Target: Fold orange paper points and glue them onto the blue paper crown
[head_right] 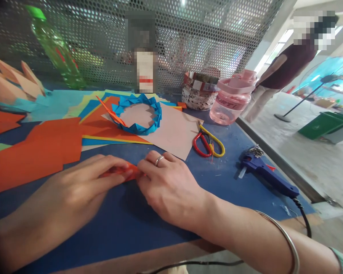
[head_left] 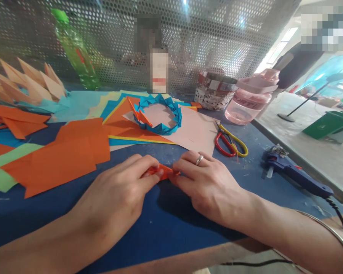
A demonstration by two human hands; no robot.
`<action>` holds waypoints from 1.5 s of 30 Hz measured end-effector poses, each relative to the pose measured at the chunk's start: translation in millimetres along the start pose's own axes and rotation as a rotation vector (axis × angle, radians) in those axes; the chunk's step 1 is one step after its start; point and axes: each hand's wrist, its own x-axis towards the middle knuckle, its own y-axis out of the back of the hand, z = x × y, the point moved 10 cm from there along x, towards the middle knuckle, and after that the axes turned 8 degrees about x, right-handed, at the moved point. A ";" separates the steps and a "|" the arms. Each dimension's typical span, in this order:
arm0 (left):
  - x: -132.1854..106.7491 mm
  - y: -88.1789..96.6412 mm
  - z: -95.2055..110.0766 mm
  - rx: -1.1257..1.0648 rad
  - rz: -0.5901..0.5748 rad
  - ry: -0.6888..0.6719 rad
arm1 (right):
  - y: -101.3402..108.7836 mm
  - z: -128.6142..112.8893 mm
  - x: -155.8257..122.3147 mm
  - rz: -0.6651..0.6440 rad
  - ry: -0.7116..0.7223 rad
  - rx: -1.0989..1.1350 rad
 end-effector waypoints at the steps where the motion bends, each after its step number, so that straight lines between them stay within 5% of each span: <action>1: -0.2 3.4 4.2 0.045 0.017 -0.031 | 1.1 -0.6 -0.3 0.005 0.001 -0.022; 13: -19.4 18.6 31.6 0.377 0.189 -0.215 | 5.0 4.8 0.2 0.042 -0.042 0.012; 32: -17.3 24.1 30.7 0.224 0.188 -0.195 | 4.0 5.4 -1.2 0.025 -0.042 0.087; 38: -9.2 10.9 18.4 0.071 0.075 -0.116 | 1.7 4.2 -0.5 0.008 -0.031 0.059; 45: -5.4 13.0 14.3 0.060 0.072 -0.102 | 3.0 3.0 -0.9 0.013 -0.020 0.028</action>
